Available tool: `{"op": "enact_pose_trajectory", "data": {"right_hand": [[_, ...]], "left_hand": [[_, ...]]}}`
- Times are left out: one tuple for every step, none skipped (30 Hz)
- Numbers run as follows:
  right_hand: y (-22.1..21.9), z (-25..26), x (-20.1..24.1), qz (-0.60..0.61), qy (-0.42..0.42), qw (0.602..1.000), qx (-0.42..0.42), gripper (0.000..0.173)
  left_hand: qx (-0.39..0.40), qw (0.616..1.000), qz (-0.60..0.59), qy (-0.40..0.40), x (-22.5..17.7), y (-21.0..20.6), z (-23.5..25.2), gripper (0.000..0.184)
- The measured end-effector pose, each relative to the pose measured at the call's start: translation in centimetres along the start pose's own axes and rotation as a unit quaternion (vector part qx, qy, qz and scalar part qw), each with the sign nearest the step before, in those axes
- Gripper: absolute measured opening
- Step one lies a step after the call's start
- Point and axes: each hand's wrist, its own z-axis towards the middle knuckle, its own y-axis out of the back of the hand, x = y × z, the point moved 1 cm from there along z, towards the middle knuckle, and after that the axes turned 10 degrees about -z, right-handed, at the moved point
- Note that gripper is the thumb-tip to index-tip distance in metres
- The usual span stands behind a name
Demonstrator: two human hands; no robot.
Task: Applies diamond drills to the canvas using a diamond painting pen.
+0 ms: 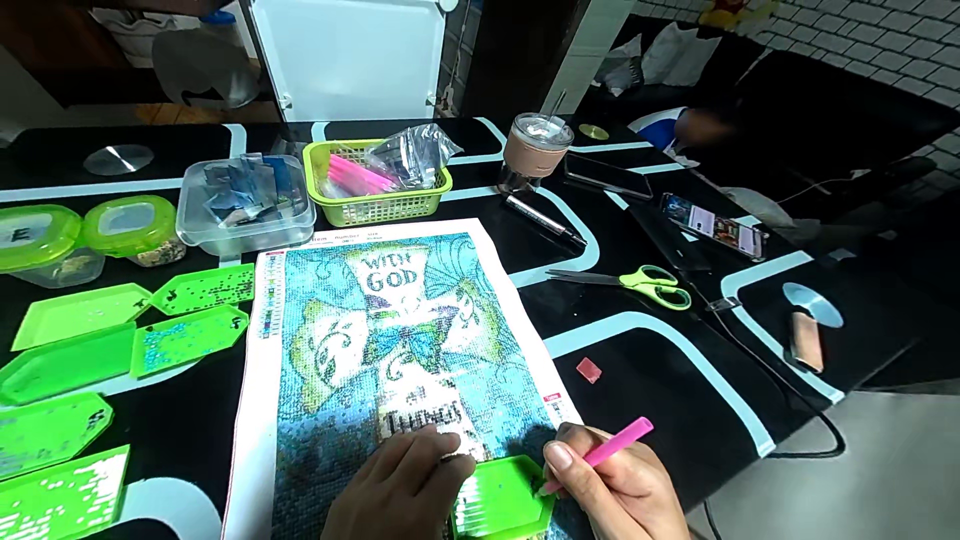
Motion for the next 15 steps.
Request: {"op": "enact_pose_trajectory", "data": {"right_hand": [[0.0,0.0,0.0,0.004,-0.001,1.0,-0.002,0.034],[0.0,0.0,0.0,0.008,-0.002,1.0,-0.003,0.034],[0.0,0.0,0.0,0.009,-0.002,1.0,-0.004,0.034],[0.0,0.0,-0.1,0.012,-0.002,1.0,-0.005,0.034],[0.1,0.0,0.0,0.016,-0.006,1.0,-0.006,0.034],[0.0,0.0,0.0,0.027,-0.016,0.999,-0.01,0.033],[0.0,0.2,0.1,0.043,-0.032,0.998,-0.014,0.033],[-0.1,0.4,0.1,0.064,-0.052,0.996,-0.02,0.032],[-0.3,0.8,0.2,0.087,-0.072,0.993,-0.027,0.031],[-0.5,1.3,0.2,0.107,-0.091,0.99,-0.033,0.03],[-0.8,1.9,0.2,0.121,-0.107,0.986,-0.038,0.03],[-1.0,2.5,0.2,0.129,-0.113,0.984,-0.04,0.03],[-1.2,3.1,0.0,0.126,-0.112,0.985,-0.037,0.03],[-1.5,3.7,-0.1,0.118,-0.104,0.987,-0.031,0.03],[-1.7,4.1,-0.3,0.107,-0.096,0.989,-0.028,0.029]], "left_hand": [[-0.001,1.0,-0.002,0.0,0.0,0.0,0.0,0.039],[-0.002,1.0,-0.004,0.0,0.0,0.0,0.0,0.039],[-0.002,1.0,-0.004,-0.001,0.0,0.0,0.0,0.039],[-0.003,1.0,-0.004,-0.002,0.0,-0.1,-0.1,0.039],[-0.004,1.0,-0.003,-0.003,0.1,-0.1,-0.1,0.039],[-0.003,1.0,-0.002,-0.003,0.1,-0.1,-0.1,0.039],[-0.002,1.0,-0.001,-0.004,0.1,-0.1,-0.1,0.039],[-0.003,1.0,-0.002,-0.005,0.1,-0.1,-0.1,0.039],[-0.005,1.0,-0.001,-0.005,0.1,-0.1,0.0,0.039],[-0.005,1.0,0.0,-0.004,0.1,-0.1,0.0,0.039],[-0.004,1.0,-0.001,-0.003,0.1,-0.1,0.0,0.039],[-0.003,1.0,-0.002,-0.002,0.1,-0.1,0.0,0.039],[-0.002,1.0,-0.003,-0.002,0.1,-0.1,0.0,0.039],[-0.001,1.0,-0.006,-0.001,0.1,-0.1,0.0,0.039],[-0.001,1.0,-0.007,0.0,0.1,0.0,0.0,0.039]]}}
